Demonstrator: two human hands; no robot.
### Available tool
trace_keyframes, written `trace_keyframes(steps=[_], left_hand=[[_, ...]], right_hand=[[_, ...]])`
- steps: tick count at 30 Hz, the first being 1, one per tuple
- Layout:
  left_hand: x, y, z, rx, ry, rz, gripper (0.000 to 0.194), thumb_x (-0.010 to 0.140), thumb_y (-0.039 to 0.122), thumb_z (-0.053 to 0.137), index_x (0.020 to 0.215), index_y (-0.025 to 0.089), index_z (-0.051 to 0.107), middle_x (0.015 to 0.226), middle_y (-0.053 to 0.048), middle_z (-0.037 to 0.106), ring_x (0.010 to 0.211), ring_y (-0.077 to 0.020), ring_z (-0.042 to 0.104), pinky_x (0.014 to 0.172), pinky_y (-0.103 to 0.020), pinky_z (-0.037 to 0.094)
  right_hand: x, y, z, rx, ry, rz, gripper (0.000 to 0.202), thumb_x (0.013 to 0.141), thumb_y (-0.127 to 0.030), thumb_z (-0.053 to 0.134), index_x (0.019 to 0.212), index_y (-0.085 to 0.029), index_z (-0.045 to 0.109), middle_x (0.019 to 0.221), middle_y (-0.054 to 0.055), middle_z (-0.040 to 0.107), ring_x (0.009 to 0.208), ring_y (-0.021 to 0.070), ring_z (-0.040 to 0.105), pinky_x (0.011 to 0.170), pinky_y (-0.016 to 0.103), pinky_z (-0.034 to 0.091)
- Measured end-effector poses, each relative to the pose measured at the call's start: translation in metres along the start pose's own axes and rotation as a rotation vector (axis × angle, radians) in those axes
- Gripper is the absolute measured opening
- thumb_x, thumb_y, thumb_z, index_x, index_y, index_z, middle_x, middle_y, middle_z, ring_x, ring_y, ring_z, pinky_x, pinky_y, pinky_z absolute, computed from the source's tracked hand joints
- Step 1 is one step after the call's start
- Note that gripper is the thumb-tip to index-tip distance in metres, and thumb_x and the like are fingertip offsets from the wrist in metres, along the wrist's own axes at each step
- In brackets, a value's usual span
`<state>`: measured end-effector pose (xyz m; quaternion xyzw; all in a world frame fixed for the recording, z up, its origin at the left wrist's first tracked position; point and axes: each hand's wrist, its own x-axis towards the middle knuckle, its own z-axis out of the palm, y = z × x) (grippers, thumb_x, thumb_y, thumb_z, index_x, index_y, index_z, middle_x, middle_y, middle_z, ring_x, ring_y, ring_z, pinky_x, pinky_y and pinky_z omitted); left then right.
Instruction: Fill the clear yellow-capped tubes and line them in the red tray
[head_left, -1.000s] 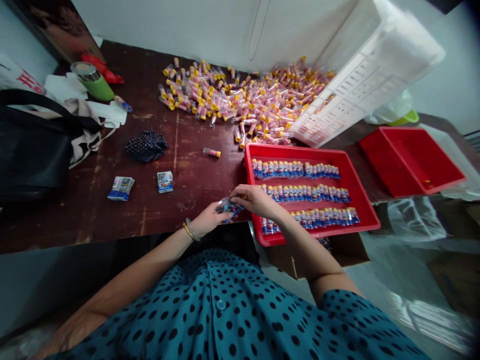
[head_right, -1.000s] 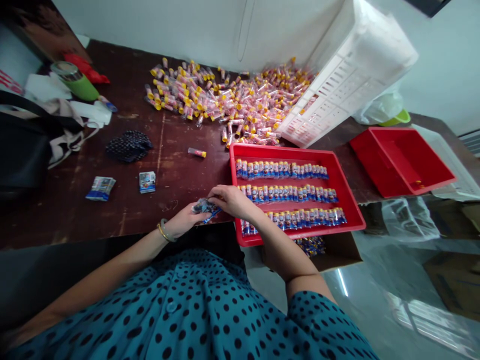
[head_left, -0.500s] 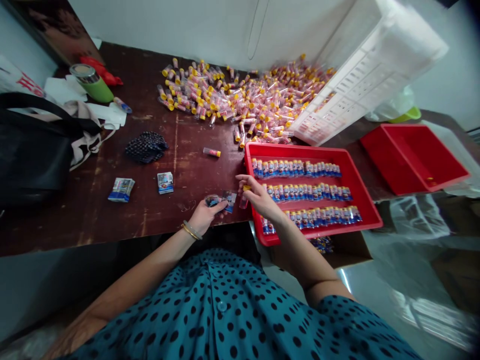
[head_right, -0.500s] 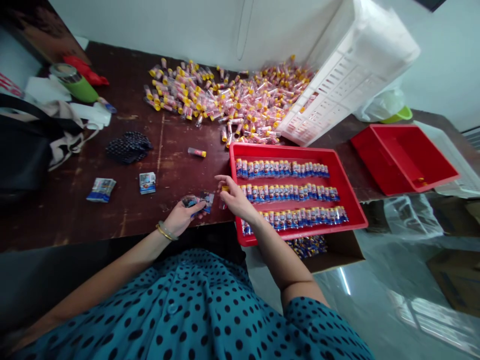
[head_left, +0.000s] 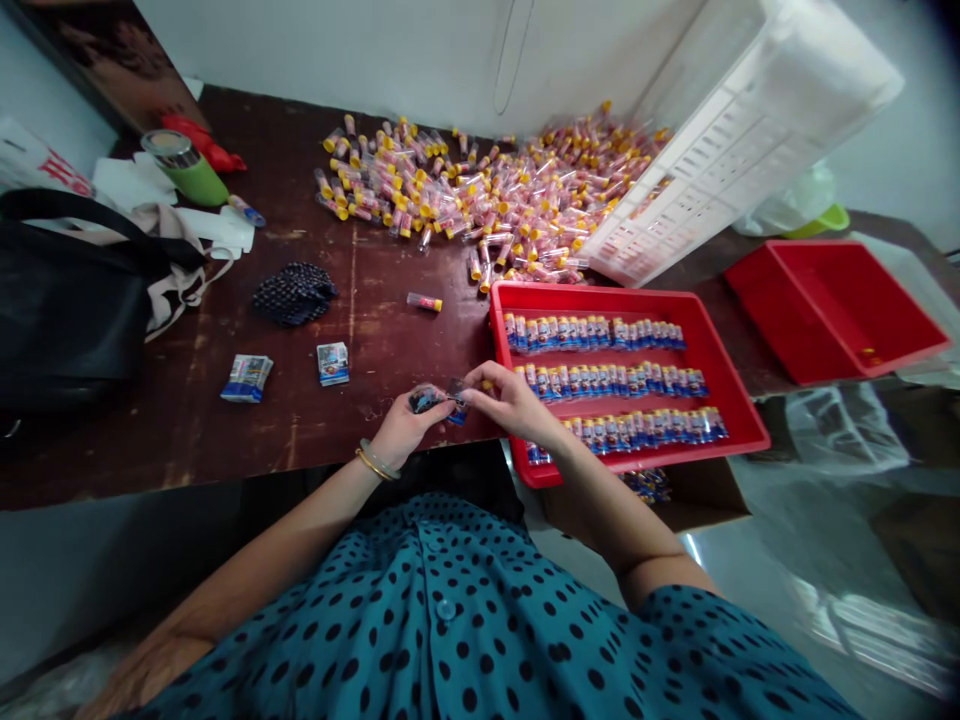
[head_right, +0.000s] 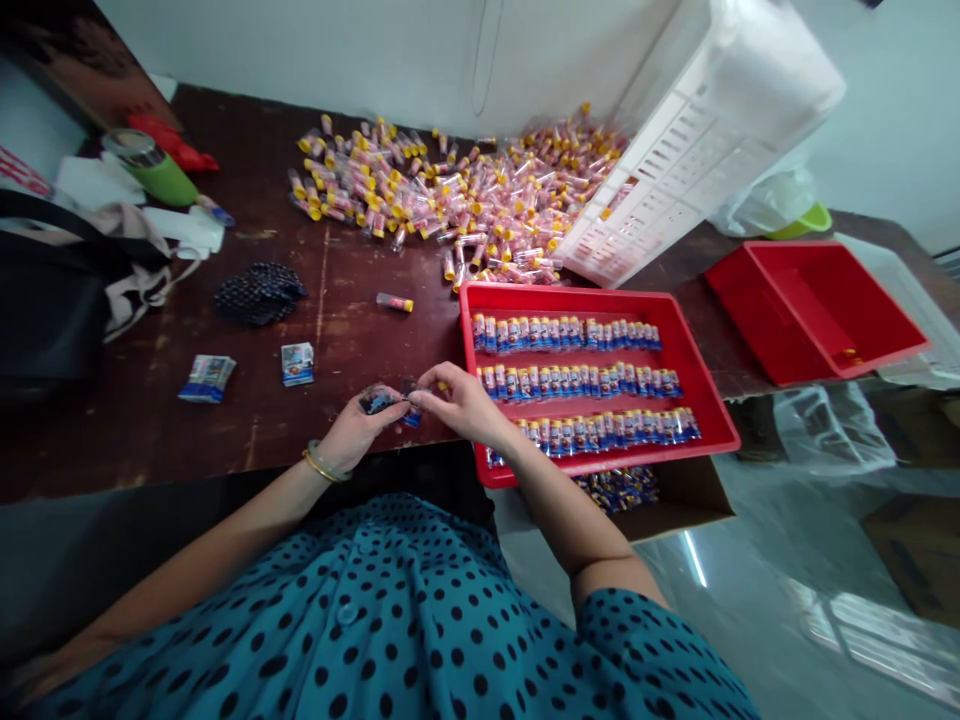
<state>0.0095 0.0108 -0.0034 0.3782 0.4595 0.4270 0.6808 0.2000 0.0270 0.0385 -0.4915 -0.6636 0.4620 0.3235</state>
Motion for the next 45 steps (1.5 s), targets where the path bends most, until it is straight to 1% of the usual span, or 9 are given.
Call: trace_keyframes(steps=[3,7,14,18,21,26,30,38,45], left_hand=[[-0.003,0.004,0.002,-0.035,-0.1,-0.069,0.029,0.067,0.034,0.083,0.088,0.017,0.071,0.084,-0.002,0.07,0.077,-0.0158,0.063,0.071,-0.027,0.051],[-0.002,0.001,0.002,-0.07,-0.137,-0.226,0.035,0.065,0.043,0.083,0.083,0.015,0.072,0.072,-0.001,0.067,0.063,-0.0149,0.06,0.06,-0.027,0.049],[0.004,-0.004,-0.001,0.077,-0.026,-0.007,0.025,0.063,0.039,0.083,0.067,0.016,0.074,0.062,0.001,0.065,0.058,-0.012,0.051,0.058,-0.025,0.04],[0.006,-0.001,-0.001,0.184,-0.006,0.075,0.023,0.065,0.037,0.082,0.062,0.017,0.073,0.056,0.003,0.06,0.053,-0.0108,0.045,0.055,-0.025,0.036],[0.006,0.001,-0.001,0.185,-0.004,0.078,0.026,0.063,0.036,0.084,0.055,0.017,0.068,0.051,0.004,0.056,0.052,-0.0108,0.046,0.057,-0.026,0.037],[0.007,0.002,-0.002,0.12,0.028,0.075,0.025,0.06,0.034,0.086,0.057,0.017,0.068,0.056,0.003,0.059,0.057,-0.0121,0.05,0.064,-0.027,0.042],[0.007,0.002,0.0,0.019,0.012,0.004,0.027,0.056,0.033,0.089,0.057,0.016,0.068,0.058,0.002,0.06,0.059,-0.0122,0.051,0.064,-0.028,0.042],[0.005,0.007,-0.003,0.021,-0.028,-0.013,0.025,0.058,0.035,0.088,0.066,0.015,0.074,0.062,0.001,0.065,0.063,-0.0127,0.053,0.066,-0.027,0.041],[0.001,0.014,-0.013,0.016,-0.178,-0.055,0.021,0.064,0.031,0.085,0.064,0.014,0.073,0.067,-0.001,0.065,0.067,-0.0139,0.055,0.071,-0.028,0.042]], right_hand=[[-0.002,0.003,0.015,-0.073,-0.04,-0.122,0.018,0.09,-0.031,0.061,0.078,-0.018,0.06,0.081,0.001,0.057,0.076,0.0132,0.053,0.07,0.026,0.044],[0.001,0.006,0.015,-0.105,-0.081,-0.159,0.02,0.094,-0.028,0.055,0.078,-0.018,0.06,0.082,0.002,0.058,0.079,0.0143,0.056,0.074,0.027,0.044],[0.001,0.006,0.012,-0.11,-0.04,-0.103,0.022,0.093,-0.03,0.057,0.075,-0.018,0.06,0.08,0.002,0.057,0.075,0.0135,0.054,0.071,0.026,0.044],[-0.001,0.006,0.007,-0.076,0.003,-0.054,0.016,0.093,-0.026,0.053,0.099,-0.019,0.066,0.093,0.004,0.059,0.085,0.0152,0.057,0.08,0.029,0.046],[0.0,0.007,-0.006,0.062,0.031,-0.002,0.029,0.095,-0.027,0.047,0.118,-0.021,0.063,0.101,0.006,0.061,0.094,0.0168,0.06,0.089,0.034,0.048],[0.008,0.014,-0.025,0.343,0.209,0.08,0.033,0.083,-0.04,0.069,0.111,-0.023,0.068,0.106,0.005,0.069,0.105,0.0209,0.063,0.094,0.036,0.049],[0.012,0.009,-0.028,0.358,0.293,0.066,0.034,0.086,-0.046,0.065,0.11,-0.023,0.068,0.105,0.005,0.069,0.091,0.018,0.064,0.083,0.032,0.052],[0.001,-0.011,0.0,-0.103,-0.035,-0.144,0.017,0.089,-0.033,0.064,0.084,-0.018,0.07,0.089,0.004,0.063,0.083,0.0153,0.061,0.078,0.028,0.047],[0.008,0.001,-0.035,0.316,0.223,0.02,0.022,0.08,-0.039,0.074,0.086,-0.019,0.068,0.077,-0.001,0.063,0.067,0.0115,0.058,0.066,0.026,0.047]])
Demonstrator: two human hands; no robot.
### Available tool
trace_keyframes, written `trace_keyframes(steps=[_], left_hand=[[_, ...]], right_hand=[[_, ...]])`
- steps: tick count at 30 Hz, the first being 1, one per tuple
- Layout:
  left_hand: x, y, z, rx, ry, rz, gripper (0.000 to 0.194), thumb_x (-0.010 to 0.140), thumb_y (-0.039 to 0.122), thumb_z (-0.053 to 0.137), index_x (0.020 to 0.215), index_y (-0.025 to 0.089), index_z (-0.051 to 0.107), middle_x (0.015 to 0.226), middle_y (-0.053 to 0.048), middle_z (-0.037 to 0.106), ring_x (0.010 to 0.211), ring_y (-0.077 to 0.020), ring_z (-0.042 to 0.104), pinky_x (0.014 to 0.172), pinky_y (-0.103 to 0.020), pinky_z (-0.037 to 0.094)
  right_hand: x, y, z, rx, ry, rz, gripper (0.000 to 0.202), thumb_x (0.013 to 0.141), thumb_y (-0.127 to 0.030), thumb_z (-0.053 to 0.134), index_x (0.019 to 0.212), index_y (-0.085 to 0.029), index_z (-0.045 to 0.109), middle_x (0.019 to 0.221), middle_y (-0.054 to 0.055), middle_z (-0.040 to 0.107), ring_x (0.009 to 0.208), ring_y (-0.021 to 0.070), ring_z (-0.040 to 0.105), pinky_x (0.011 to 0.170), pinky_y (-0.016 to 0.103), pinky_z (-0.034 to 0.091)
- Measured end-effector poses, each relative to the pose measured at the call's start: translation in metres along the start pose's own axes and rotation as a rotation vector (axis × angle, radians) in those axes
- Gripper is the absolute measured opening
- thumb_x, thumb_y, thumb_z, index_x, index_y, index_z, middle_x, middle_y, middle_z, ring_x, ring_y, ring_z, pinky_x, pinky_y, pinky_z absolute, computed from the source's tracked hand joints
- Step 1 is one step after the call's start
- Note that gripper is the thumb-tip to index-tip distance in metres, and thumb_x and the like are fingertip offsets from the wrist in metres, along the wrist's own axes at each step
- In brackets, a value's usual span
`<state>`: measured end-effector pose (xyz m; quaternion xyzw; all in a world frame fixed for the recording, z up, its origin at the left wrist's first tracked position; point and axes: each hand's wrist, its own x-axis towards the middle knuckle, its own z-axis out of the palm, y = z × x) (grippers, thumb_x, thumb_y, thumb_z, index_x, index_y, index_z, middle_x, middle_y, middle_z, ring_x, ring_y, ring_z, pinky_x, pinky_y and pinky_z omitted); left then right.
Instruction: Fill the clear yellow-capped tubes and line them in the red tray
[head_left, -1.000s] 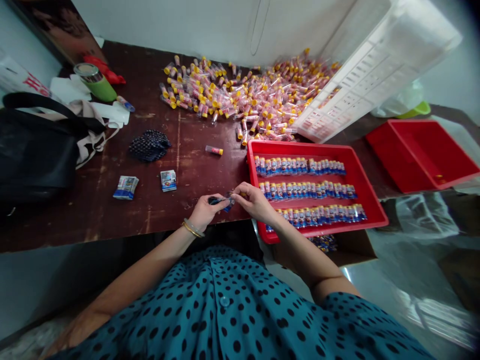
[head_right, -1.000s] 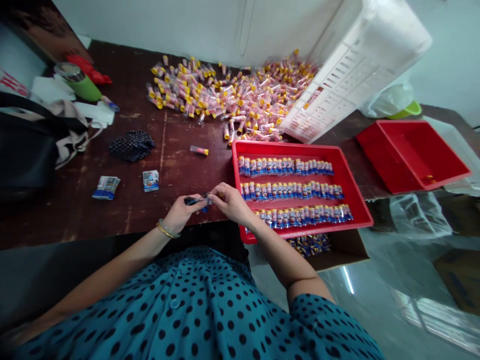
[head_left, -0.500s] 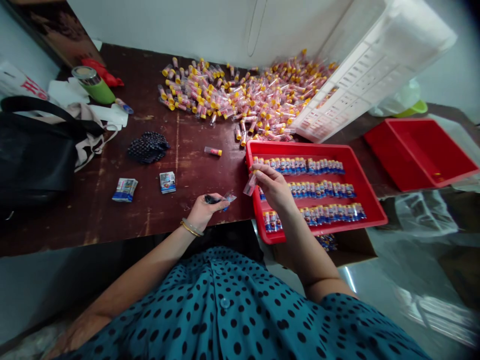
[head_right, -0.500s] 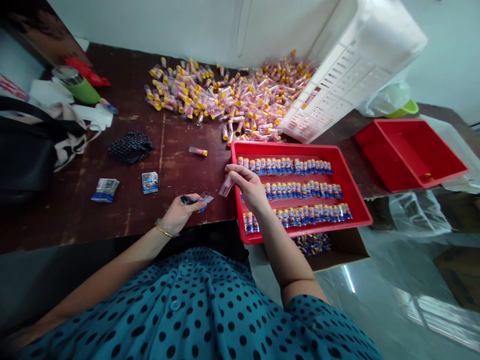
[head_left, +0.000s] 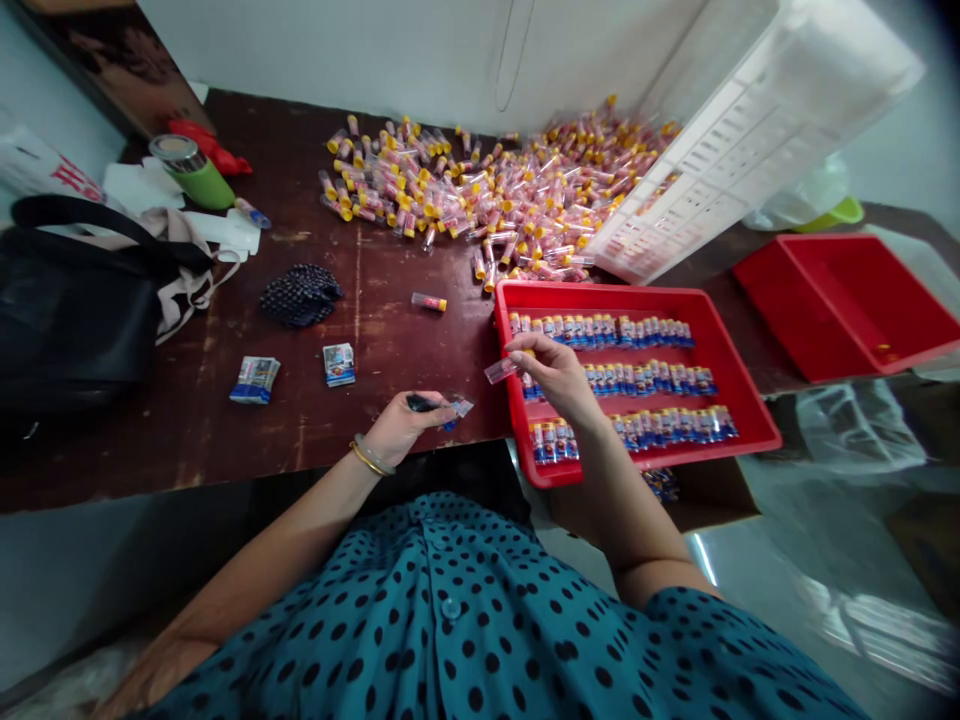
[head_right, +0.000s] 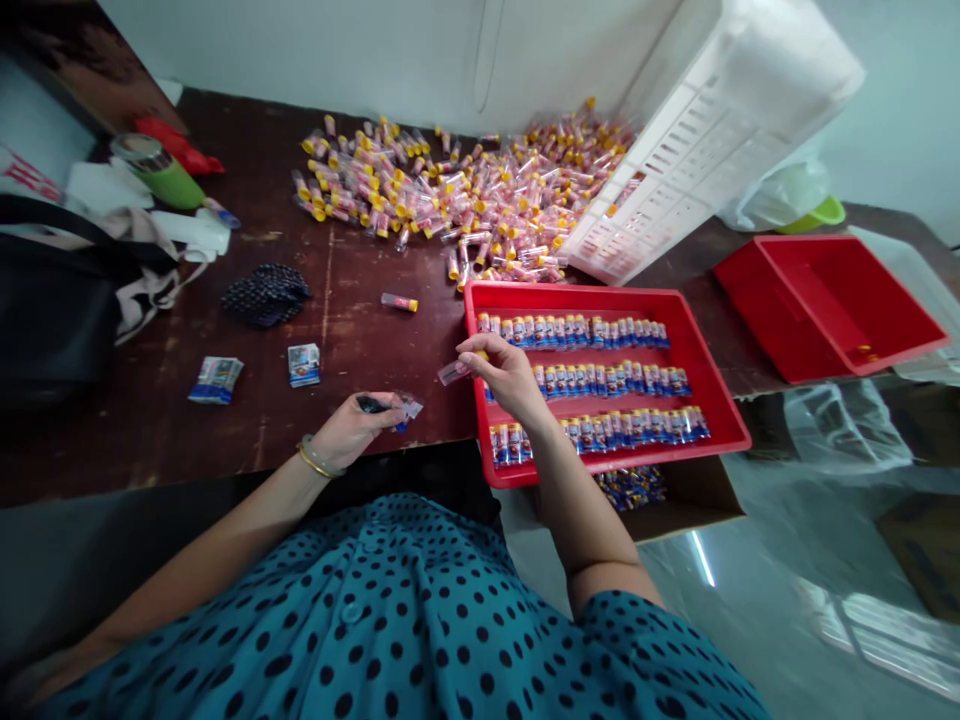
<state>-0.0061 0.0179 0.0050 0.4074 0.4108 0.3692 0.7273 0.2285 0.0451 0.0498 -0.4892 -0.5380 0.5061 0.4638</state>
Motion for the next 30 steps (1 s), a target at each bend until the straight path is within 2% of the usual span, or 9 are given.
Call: trace_keyframes(steps=[3,9,15,18,21,23,27,30], left_hand=[[0.0,0.0,0.0,-0.004,-0.002,0.001,0.021,0.061,0.029,0.087,0.061,0.014,0.071,0.062,0.001,0.061,0.064,-0.0126,0.052,0.068,-0.027,0.04],[0.0,0.003,0.005,-0.015,-0.057,0.013,0.02,0.061,0.027,0.087,0.064,0.014,0.071,0.067,0.0,0.063,0.068,-0.0138,0.054,0.07,-0.028,0.041],[-0.002,0.006,0.007,0.008,-0.085,0.033,0.02,0.061,0.027,0.087,0.062,0.015,0.07,0.066,0.001,0.063,0.066,-0.0134,0.055,0.068,-0.027,0.043],[-0.003,0.005,0.014,0.075,-0.064,-0.003,0.019,0.064,0.029,0.085,0.072,0.015,0.074,0.069,0.0,0.067,0.069,-0.0143,0.058,0.071,-0.027,0.045],[-0.006,0.0,0.025,0.037,-0.015,-0.088,0.029,0.067,0.034,0.083,0.09,0.016,0.076,0.083,-0.002,0.073,0.076,-0.0169,0.063,0.075,-0.029,0.048],[-0.009,-0.002,0.03,-0.086,0.013,-0.163,0.035,0.067,0.037,0.084,0.092,0.016,0.075,0.084,-0.003,0.075,0.074,-0.0171,0.065,0.073,-0.03,0.05],[-0.013,0.001,0.037,-0.281,-0.065,-0.324,0.038,0.062,0.038,0.087,0.089,0.014,0.074,0.076,-0.006,0.074,0.067,-0.0166,0.066,0.069,-0.029,0.052],[-0.013,0.003,0.04,-0.328,0.002,-0.289,0.036,0.059,0.031,0.09,0.087,0.015,0.076,0.078,-0.004,0.075,0.069,-0.0154,0.066,0.069,-0.027,0.052]], right_hand=[[-0.001,-0.009,-0.006,0.147,-0.072,0.03,0.024,0.076,-0.034,0.08,0.092,-0.02,0.07,0.084,0.0,0.066,0.074,0.0124,0.062,0.073,0.027,0.051],[-0.001,-0.017,0.006,0.247,-0.165,0.003,0.024,0.072,-0.033,0.083,0.087,-0.02,0.069,0.092,0.001,0.068,0.079,0.0119,0.063,0.076,0.026,0.053],[0.0,-0.018,0.009,0.075,-0.198,-0.012,0.024,0.072,-0.034,0.082,0.084,-0.018,0.068,0.09,0.002,0.067,0.082,0.0143,0.063,0.078,0.029,0.054],[-0.006,-0.018,0.009,-0.12,-0.237,-0.083,0.019,0.077,-0.033,0.078,0.085,-0.018,0.068,0.093,0.003,0.069,0.087,0.0166,0.064,0.082,0.031,0.053],[-0.013,-0.011,0.015,-0.225,-0.19,-0.124,0.023,0.08,-0.031,0.075,0.097,-0.021,0.064,0.097,0.003,0.07,0.093,0.018,0.065,0.085,0.032,0.053],[-0.019,-0.001,0.021,-0.142,-0.133,-0.112,0.033,0.078,-0.03,0.077,0.102,-0.023,0.055,0.102,0.004,0.069,0.095,0.0176,0.065,0.082,0.031,0.053],[-0.034,0.02,0.034,0.117,-0.048,-0.034,0.034,0.076,-0.034,0.078,0.085,-0.022,0.047,0.104,0.004,0.066,0.084,0.0144,0.064,0.074,0.028,0.053],[-0.047,0.025,0.04,0.182,0.018,-0.028,0.027,0.08,-0.035,0.074,0.083,-0.021,0.052,0.109,0.005,0.065,0.091,0.0161,0.064,0.083,0.031,0.053]])
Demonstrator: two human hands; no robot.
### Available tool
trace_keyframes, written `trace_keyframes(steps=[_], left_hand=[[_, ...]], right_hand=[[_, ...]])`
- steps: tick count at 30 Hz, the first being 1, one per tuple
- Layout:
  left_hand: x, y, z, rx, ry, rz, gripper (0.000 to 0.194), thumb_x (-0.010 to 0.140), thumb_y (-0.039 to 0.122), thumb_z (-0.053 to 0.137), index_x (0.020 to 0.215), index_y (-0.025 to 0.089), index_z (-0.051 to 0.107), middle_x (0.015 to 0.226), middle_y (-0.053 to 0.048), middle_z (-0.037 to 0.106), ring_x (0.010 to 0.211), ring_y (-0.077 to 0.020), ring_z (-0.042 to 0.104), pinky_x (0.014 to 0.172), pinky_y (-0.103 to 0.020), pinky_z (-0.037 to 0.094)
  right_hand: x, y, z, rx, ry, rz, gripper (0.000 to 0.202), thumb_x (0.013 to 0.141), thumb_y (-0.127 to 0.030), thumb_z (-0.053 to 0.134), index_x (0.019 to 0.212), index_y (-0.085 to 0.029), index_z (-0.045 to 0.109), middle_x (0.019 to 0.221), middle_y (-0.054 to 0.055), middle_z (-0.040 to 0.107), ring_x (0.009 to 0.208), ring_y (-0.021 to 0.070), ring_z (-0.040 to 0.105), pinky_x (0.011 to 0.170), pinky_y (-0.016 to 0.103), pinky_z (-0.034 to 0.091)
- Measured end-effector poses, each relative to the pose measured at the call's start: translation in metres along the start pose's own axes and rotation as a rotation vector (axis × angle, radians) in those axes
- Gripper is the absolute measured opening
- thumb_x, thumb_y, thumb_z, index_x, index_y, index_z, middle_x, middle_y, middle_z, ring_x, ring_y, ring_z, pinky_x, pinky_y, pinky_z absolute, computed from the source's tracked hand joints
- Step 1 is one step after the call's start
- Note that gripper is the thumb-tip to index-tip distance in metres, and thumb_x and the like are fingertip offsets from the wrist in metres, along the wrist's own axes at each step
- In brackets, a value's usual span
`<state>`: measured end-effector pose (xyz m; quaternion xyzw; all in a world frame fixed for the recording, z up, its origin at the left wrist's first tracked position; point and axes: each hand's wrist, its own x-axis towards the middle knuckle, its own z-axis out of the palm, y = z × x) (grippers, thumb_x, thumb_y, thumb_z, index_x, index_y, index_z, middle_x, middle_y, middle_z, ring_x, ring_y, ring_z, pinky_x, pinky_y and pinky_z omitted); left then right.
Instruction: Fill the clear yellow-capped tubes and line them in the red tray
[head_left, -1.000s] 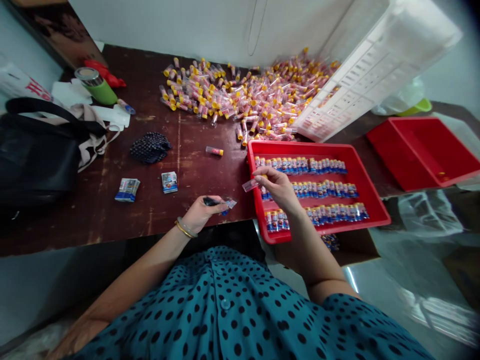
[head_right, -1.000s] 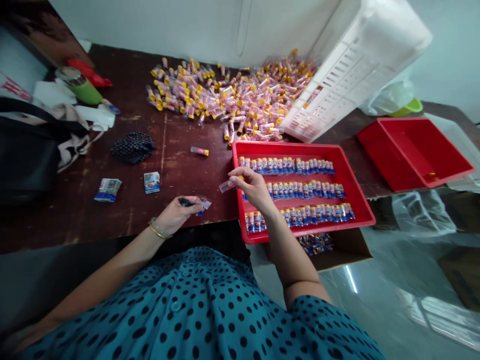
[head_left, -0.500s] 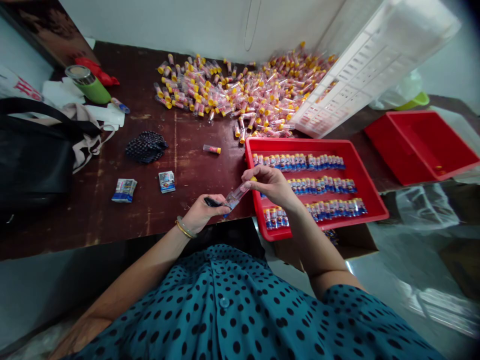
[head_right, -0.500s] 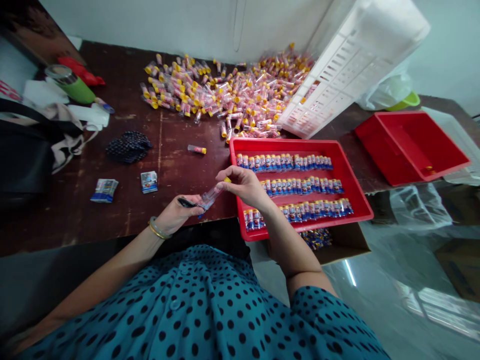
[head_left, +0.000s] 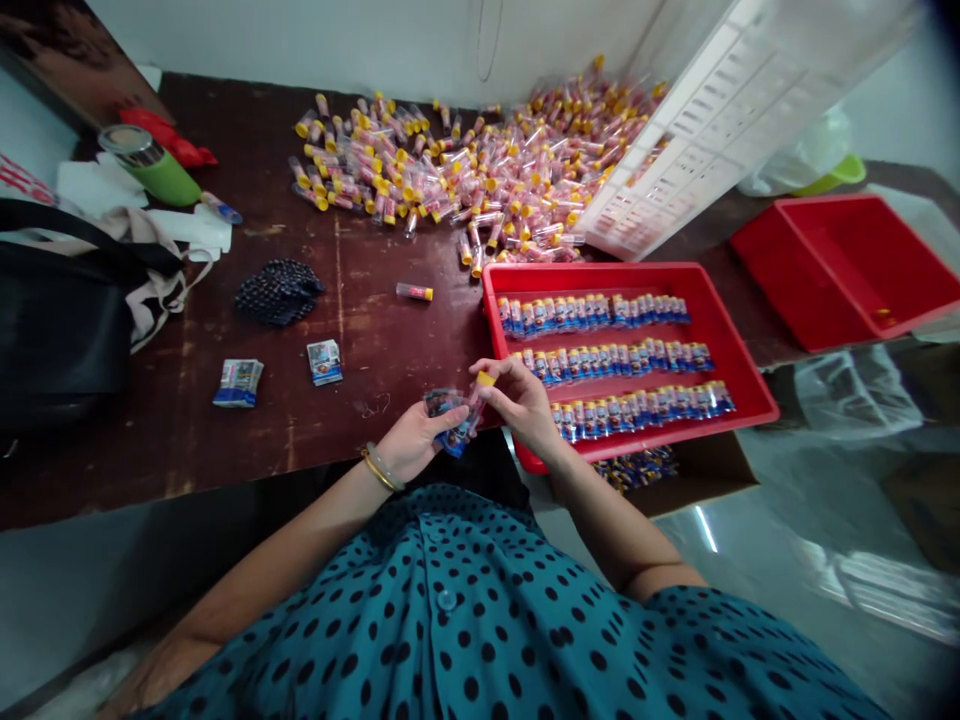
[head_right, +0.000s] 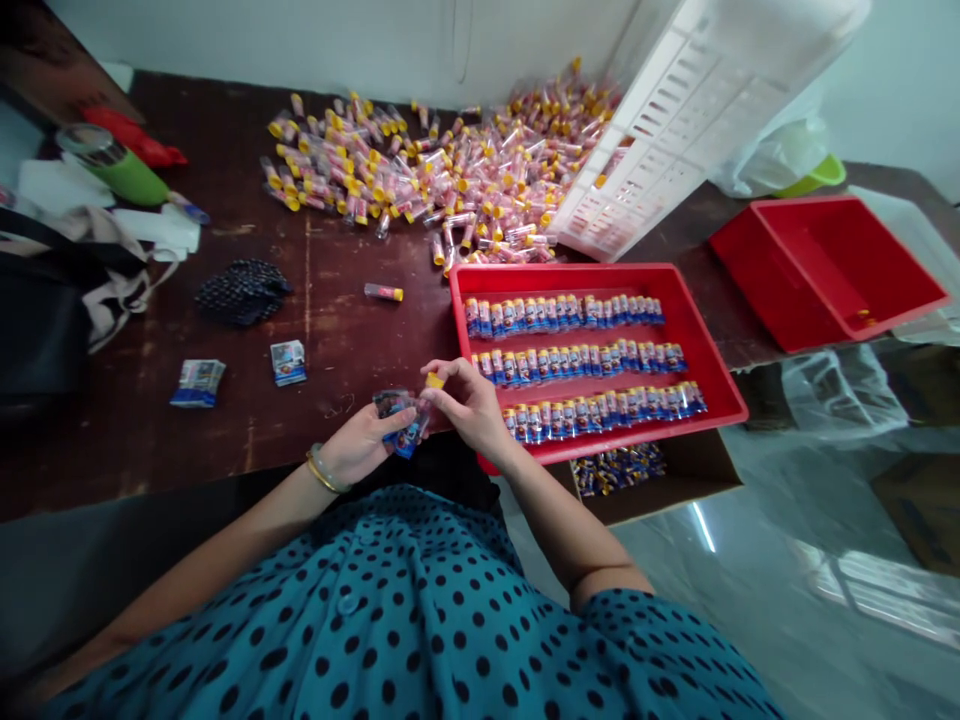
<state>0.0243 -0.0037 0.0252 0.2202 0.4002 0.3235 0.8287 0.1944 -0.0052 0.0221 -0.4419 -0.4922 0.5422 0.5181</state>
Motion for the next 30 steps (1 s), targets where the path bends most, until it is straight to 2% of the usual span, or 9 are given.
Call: trace_keyframes(steps=[2,4,7,10,15,23,30], left_hand=[[0.001,0.001,0.002,-0.002,0.061,0.1,0.033,0.06,0.027,0.09,0.088,0.015,0.076,0.083,-0.004,0.076,0.075,-0.0151,0.067,0.073,-0.026,0.051],[0.002,0.002,0.003,0.019,0.069,0.154,0.034,0.063,0.026,0.088,0.093,0.017,0.077,0.09,-0.004,0.077,0.08,-0.0156,0.068,0.078,-0.027,0.052],[0.002,0.005,0.003,0.098,0.006,0.106,0.036,0.067,0.029,0.085,0.098,0.017,0.076,0.091,-0.004,0.076,0.074,-0.0156,0.067,0.075,-0.031,0.053],[0.001,0.007,0.005,0.143,-0.001,0.084,0.035,0.065,0.027,0.086,0.096,0.016,0.075,0.088,-0.004,0.075,0.073,-0.0156,0.066,0.073,-0.031,0.053],[0.003,0.006,0.011,0.121,0.015,0.139,0.034,0.065,0.027,0.086,0.097,0.018,0.076,0.096,-0.004,0.076,0.087,-0.018,0.067,0.082,-0.032,0.053],[0.004,0.005,0.015,0.186,0.012,0.176,0.029,0.068,0.028,0.083,0.094,0.017,0.075,0.089,-0.003,0.074,0.081,-0.0169,0.065,0.076,-0.03,0.053],[0.01,0.004,0.017,0.212,0.025,0.165,0.03,0.07,0.029,0.082,0.096,0.017,0.074,0.091,-0.003,0.074,0.083,-0.0169,0.065,0.079,-0.029,0.052]], right_hand=[[-0.007,0.0,0.002,-0.004,0.025,-0.021,0.02,0.083,-0.033,0.072,0.086,-0.021,0.058,0.11,0.006,0.065,0.1,0.0181,0.063,0.093,0.034,0.05],[-0.011,0.0,0.002,0.018,0.059,-0.026,0.016,0.084,-0.032,0.071,0.085,-0.021,0.06,0.109,0.005,0.066,0.104,0.0188,0.063,0.098,0.036,0.048],[-0.013,0.001,0.0,0.081,0.122,0.008,0.017,0.085,-0.034,0.07,0.085,-0.021,0.059,0.11,0.005,0.068,0.101,0.0187,0.065,0.095,0.036,0.05],[-0.015,0.003,0.0,0.04,0.115,0.017,0.017,0.084,-0.035,0.071,0.088,-0.021,0.061,0.112,0.006,0.068,0.103,0.0194,0.065,0.095,0.036,0.051],[-0.02,0.005,0.001,-0.087,0.099,-0.057,0.014,0.083,-0.031,0.073,0.094,-0.024,0.066,0.109,0.004,0.07,0.11,0.0203,0.064,0.103,0.038,0.045],[-0.016,0.001,-0.006,-0.286,0.116,-0.141,0.007,0.086,-0.032,0.07,0.086,-0.025,0.07,0.102,0.003,0.075,0.104,0.0208,0.067,0.113,0.043,0.032],[-0.015,0.004,-0.006,-0.221,0.123,-0.105,0.008,0.084,-0.032,0.071,0.086,-0.025,0.072,0.103,0.003,0.074,0.104,0.021,0.065,0.11,0.042,0.037]])
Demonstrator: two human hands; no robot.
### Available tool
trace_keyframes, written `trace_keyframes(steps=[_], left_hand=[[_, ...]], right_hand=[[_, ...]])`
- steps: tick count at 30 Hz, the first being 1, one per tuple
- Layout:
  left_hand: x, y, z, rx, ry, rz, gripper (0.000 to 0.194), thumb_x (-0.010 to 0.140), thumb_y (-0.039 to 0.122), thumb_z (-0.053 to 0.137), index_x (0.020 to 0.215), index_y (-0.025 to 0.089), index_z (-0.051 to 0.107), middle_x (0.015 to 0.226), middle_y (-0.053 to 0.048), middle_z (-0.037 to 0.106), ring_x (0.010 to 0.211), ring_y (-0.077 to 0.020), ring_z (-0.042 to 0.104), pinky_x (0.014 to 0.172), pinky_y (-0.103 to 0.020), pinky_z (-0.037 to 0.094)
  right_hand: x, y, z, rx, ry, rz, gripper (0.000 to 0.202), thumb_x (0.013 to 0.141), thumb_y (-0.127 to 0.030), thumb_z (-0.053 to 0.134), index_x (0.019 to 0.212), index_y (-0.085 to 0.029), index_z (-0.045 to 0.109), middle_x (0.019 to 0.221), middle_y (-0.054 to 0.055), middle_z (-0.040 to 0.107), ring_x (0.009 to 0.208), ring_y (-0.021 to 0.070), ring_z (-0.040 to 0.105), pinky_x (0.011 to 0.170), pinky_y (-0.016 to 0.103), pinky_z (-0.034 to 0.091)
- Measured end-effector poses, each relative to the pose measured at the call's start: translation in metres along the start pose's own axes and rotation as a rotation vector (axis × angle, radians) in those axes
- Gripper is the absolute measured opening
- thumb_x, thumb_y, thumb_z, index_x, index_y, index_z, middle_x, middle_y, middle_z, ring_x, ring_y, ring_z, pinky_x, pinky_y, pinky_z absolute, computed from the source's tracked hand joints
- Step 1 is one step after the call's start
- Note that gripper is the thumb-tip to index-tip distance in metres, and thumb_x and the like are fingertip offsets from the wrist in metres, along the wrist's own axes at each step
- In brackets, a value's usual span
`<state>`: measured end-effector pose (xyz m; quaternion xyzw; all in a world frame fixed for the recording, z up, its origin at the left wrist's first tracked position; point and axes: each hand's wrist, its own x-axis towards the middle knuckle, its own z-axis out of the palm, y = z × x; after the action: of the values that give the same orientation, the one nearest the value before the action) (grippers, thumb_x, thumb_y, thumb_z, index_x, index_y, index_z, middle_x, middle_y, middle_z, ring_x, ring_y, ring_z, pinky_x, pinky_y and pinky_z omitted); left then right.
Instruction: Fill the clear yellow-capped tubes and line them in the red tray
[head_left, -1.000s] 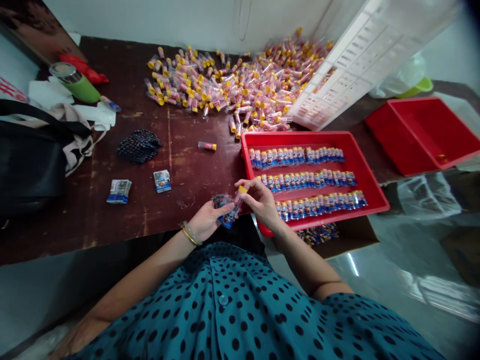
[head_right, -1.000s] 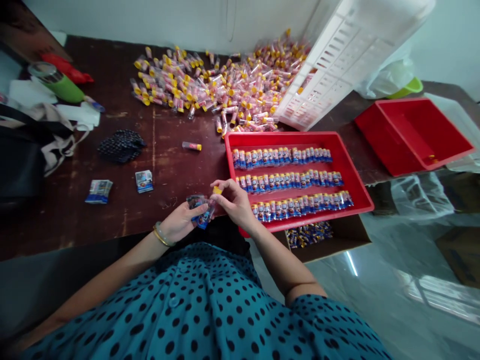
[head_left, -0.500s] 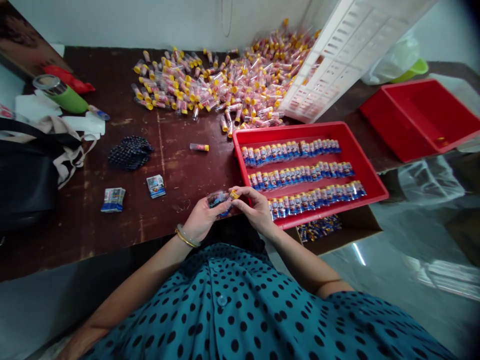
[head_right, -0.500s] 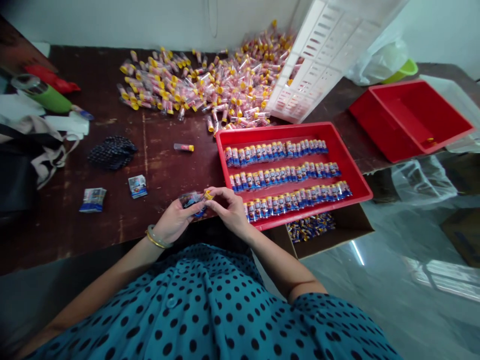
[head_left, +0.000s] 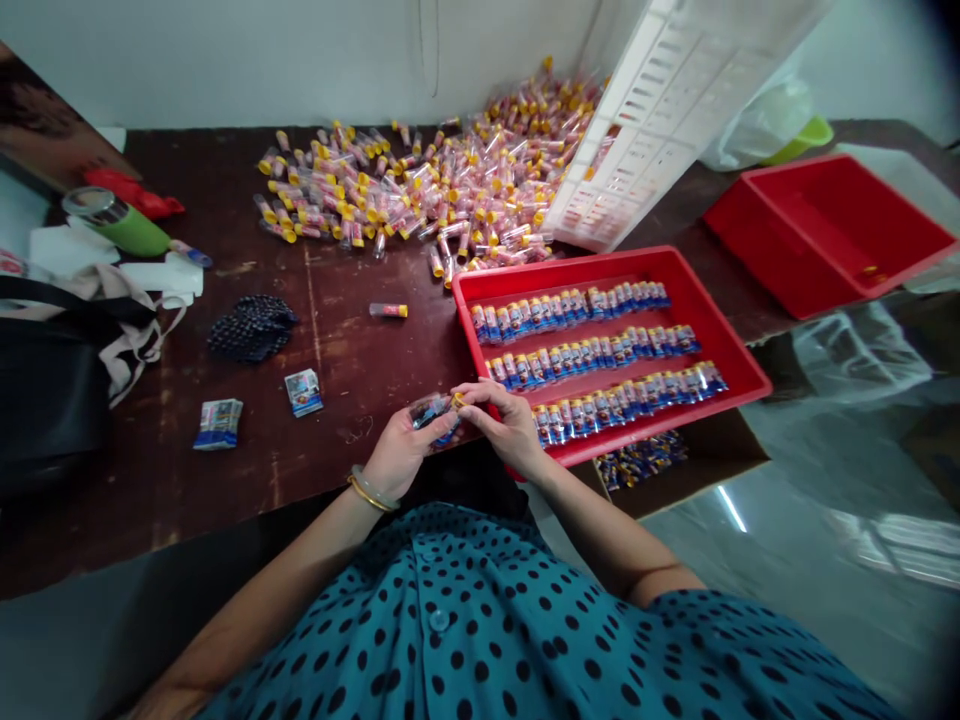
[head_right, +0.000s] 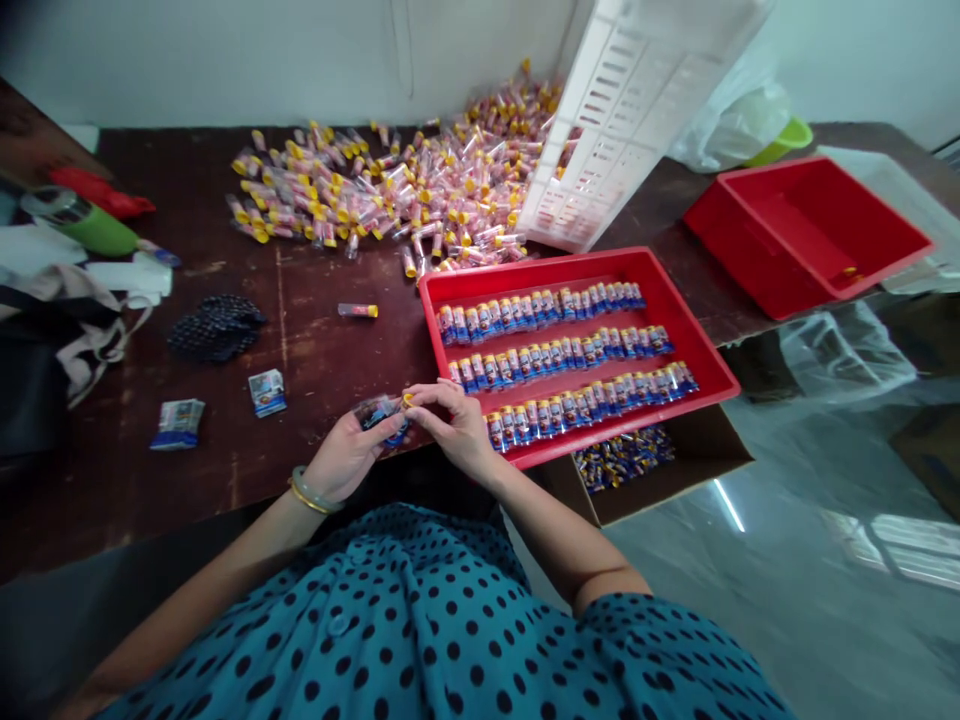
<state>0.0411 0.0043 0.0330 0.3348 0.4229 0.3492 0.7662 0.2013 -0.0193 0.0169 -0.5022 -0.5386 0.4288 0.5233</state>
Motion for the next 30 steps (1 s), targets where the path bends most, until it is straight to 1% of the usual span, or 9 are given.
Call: trace_keyframes(steps=[3,5,7,12,15,20,25,27,30], left_hand=[[0.003,0.003,0.005,0.014,0.009,-0.045,0.038,0.071,0.031,0.081,0.105,0.018,0.073,0.099,-0.005,0.074,0.086,-0.018,0.066,0.081,-0.031,0.053],[0.004,0.006,0.006,0.025,0.026,-0.122,0.047,0.072,0.035,0.08,0.115,0.02,0.069,0.1,-0.007,0.073,0.081,-0.0178,0.066,0.077,-0.032,0.055],[0.006,0.006,0.004,-0.002,0.045,-0.149,0.048,0.072,0.036,0.08,0.116,0.019,0.067,0.099,-0.008,0.071,0.078,-0.0177,0.066,0.07,-0.031,0.056],[0.008,-0.007,-0.01,0.056,-0.01,-0.22,0.042,0.066,0.047,0.08,0.093,0.017,0.069,0.07,-0.003,0.063,0.06,-0.0184,0.059,0.042,-0.023,0.042],[0.005,-0.013,-0.012,0.085,-0.017,-0.244,0.045,0.062,0.05,0.082,0.089,0.016,0.069,0.066,-0.002,0.061,0.058,-0.0175,0.057,0.04,-0.022,0.038],[-0.002,-0.008,-0.01,0.102,-0.025,-0.231,0.037,0.067,0.046,0.08,0.089,0.018,0.069,0.07,-0.003,0.063,0.061,-0.0175,0.057,0.046,-0.024,0.041],[0.0,-0.004,-0.025,0.048,0.066,-0.21,0.043,0.064,0.05,0.081,0.089,0.017,0.072,0.074,-0.005,0.066,0.069,-0.0193,0.061,0.057,-0.027,0.049],[0.003,-0.007,-0.033,0.008,0.081,-0.212,0.043,0.064,0.052,0.081,0.086,0.017,0.071,0.076,-0.006,0.068,0.072,-0.02,0.064,0.058,-0.027,0.051],[0.01,-0.013,-0.039,0.004,0.055,-0.183,0.042,0.063,0.051,0.082,0.082,0.016,0.069,0.071,-0.005,0.067,0.064,-0.0183,0.064,0.044,-0.022,0.042]], right_hand=[[0.006,0.003,-0.008,0.1,0.013,0.039,0.011,0.083,-0.034,0.07,0.084,-0.023,0.07,0.103,0.005,0.072,0.102,0.0208,0.066,0.099,0.038,0.046],[0.022,0.011,-0.033,0.139,0.074,0.05,0.014,0.085,-0.036,0.068,0.086,-0.021,0.067,0.103,0.006,0.071,0.098,0.0196,0.066,0.091,0.034,0.051],[0.048,0.02,-0.079,0.066,0.206,0.067,0.019,0.086,-0.038,0.062,0.094,-0.021,0.062,0.1,0.006,0.069,0.092,0.0176,0.066,0.084,0.03,0.053],[0.119,0.03,-0.226,-0.351,0.585,0.167,0.027,0.088,-0.036,0.049,0.105,-0.016,0.054,0.089,0.005,0.065,0.08,0.0151,0.063,0.077,0.03,0.053],[0.149,0.042,-0.264,-0.452,0.599,0.204,0.022,0.081,-0.035,0.06,0.091,-0.015,0.058,0.083,0.005,0.065,0.08,0.0175,0.062,0.082,0.034,0.051],[0.176,0.065,-0.251,-0.588,0.527,0.209,0.022,0.074,-0.034,0.071,0.078,-0.016,0.061,0.078,0.007,0.068,0.082,0.0205,0.064,0.089,0.038,0.049],[0.193,0.052,-0.236,-0.644,0.496,0.089,0.013,0.079,-0.029,0.066,0.076,-0.019,0.059,0.076,0.007,0.068,0.082,0.0219,0.064,0.087,0.038,0.049],[0.206,0.044,-0.208,-0.631,0.42,0.01,0.013,0.086,-0.031,0.058,0.081,-0.019,0.061,0.078,0.006,0.069,0.081,0.0197,0.062,0.083,0.033,0.049],[0.226,0.041,-0.122,-0.606,0.185,-0.1,0.024,0.092,-0.035,0.049,0.092,-0.016,0.063,0.084,0.005,0.07,0.08,0.0168,0.062,0.078,0.028,0.049]])
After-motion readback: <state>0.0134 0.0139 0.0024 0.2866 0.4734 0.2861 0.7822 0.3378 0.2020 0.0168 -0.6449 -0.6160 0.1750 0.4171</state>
